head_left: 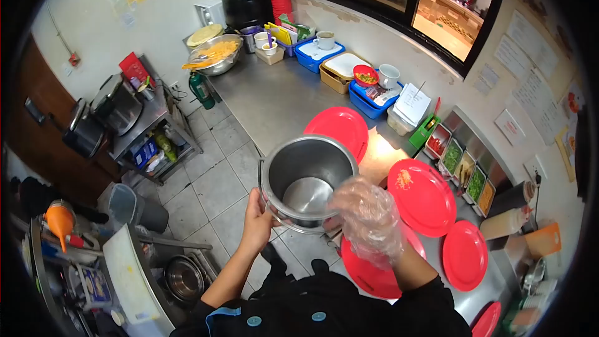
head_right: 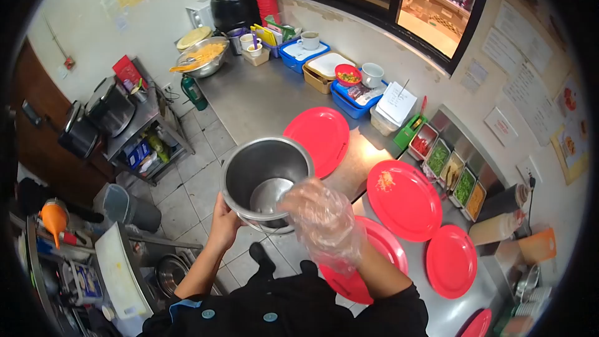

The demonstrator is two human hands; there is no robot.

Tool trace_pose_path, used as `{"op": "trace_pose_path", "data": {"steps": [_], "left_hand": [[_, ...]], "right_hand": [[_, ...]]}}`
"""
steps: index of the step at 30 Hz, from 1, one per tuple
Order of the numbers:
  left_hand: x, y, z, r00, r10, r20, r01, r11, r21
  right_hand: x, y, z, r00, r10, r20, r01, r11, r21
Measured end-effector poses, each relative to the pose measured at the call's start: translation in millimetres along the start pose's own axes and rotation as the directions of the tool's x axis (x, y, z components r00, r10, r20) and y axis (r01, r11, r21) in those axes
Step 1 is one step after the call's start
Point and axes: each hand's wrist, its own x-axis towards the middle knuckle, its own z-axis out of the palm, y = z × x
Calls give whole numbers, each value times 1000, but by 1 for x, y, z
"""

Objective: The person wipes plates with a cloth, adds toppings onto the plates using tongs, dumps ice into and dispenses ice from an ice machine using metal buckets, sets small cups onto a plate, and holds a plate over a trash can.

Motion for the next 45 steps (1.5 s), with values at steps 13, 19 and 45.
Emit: {"op": "trace_pose_path", "data": {"steps": [13, 19, 45], "left_hand": [[164, 75, -78, 910, -59, 411, 113, 988, -107], [238, 122, 4, 587, -23, 809, 198, 973, -116], [413, 24, -140, 960, -259, -105, 279, 855, 438]], "right_hand": [[86, 63, 91, 412, 857, -311, -834, 492, 251], [86, 123, 29, 271, 862, -428, -799, 449, 400], [228, 505, -298, 108, 621, -777, -576, 676, 460]]}}
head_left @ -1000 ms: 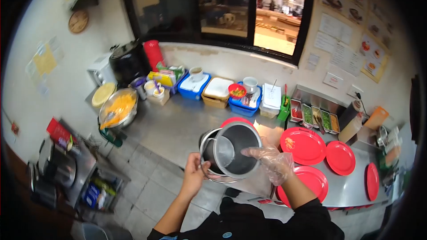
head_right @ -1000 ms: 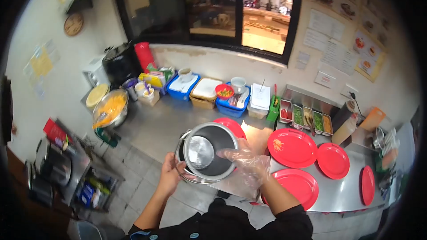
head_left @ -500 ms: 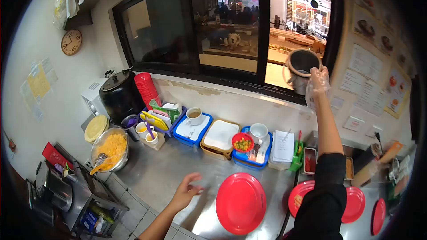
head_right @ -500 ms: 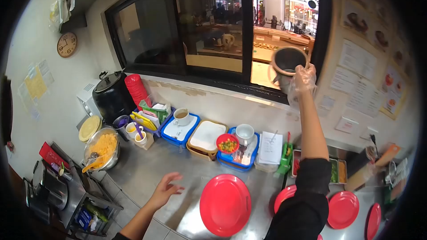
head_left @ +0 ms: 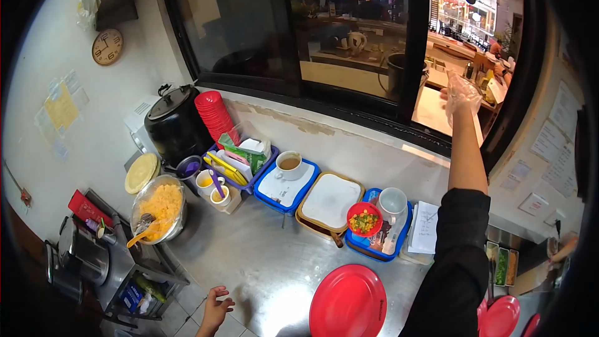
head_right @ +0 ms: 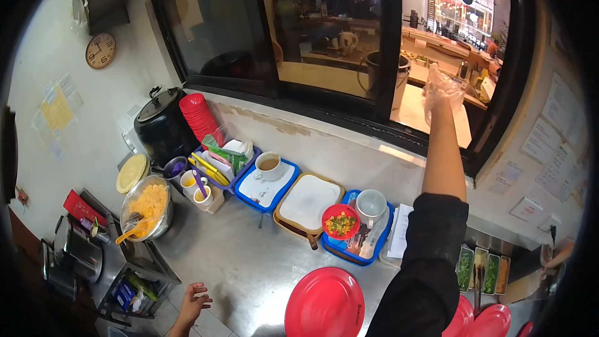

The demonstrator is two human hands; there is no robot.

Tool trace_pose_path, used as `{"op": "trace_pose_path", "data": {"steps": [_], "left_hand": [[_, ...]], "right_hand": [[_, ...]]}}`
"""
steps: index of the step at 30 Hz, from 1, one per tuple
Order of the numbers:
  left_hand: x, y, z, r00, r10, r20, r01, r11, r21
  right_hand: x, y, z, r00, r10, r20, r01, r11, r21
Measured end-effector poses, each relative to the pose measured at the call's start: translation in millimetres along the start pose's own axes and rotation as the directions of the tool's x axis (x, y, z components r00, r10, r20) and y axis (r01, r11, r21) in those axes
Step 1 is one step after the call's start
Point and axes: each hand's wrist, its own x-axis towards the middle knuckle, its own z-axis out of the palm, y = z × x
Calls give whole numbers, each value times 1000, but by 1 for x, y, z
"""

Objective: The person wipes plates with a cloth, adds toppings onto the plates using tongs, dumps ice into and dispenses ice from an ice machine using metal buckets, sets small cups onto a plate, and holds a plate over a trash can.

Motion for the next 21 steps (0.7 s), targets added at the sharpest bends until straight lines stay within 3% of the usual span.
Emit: {"op": "trace_pose_path", "data": {"steps": [1, 2, 3, 5, 6, 7, 8, 9, 10, 11, 12, 16, 18, 19, 21], "left_hand": [[0, -4, 2, 999, 52, 7, -52, 998, 46], [0, -10, 3, 995, 102, 18, -103, 991, 89], [0, -17, 4, 995, 95, 24, -97, 991, 91], [-5, -24, 10, 993, 104, 48, -109, 988, 109], [-8, -25, 13, 990, 121, 69, -130, 982, 134], [-1, -33, 16, 942, 317, 108, -335, 901, 276], [-7, -27, 18, 864, 477, 159, -498, 764, 410], [-14, -22, 20, 858, 483, 176, -509, 750, 421], [-22, -1, 24, 853, 489, 181, -515, 738, 436], [-29, 10, 19, 878, 444, 180, -476, 765, 434], [-34, 15, 7, 901, 399, 173, -433, 793, 429], [-58, -50, -77, 898, 397, -188, -258, 824, 504], [-92, -106, -119, 801, 437, -409, -197, 838, 509], [-115, -136, -133, 792, 387, -472, -140, 868, 476], [-168, -196, -151, 684, 281, -673, 3, 922, 387]], "right_hand": [[-18, -6, 12, 1000, -2, 8, 2, 1000, -3], [-34, -13, 25, 972, -235, -1, 229, 948, -222], [-50, -19, 36, 891, -452, 44, 427, 798, -426], [-77, -24, 60, 601, -751, 272, 667, 285, -688], [-87, -25, 72, 413, -806, 424, 696, -21, -717], [-94, -22, 84, 437, -629, 643, 767, -113, -632], [-73, 3, 80, 455, -514, 727, 676, -331, -658], [-47, 29, 80, 472, -398, 786, 571, -541, -617], [-58, 17, 73, 504, -246, 828, 636, -543, -548], [-54, 26, 69, 496, -272, 824, 557, -629, -543], [-47, 29, 63, 481, -297, 825, 572, -606, -552], [-54, 34, 69, 396, -320, 861, 674, -535, -509], [-68, 38, 77, 366, -329, 870, 701, -517, -491], [-76, 39, 85, 345, -340, 875, 712, -512, -480], [-98, 46, 104, 293, -371, 881, 746, -489, -453]]}}
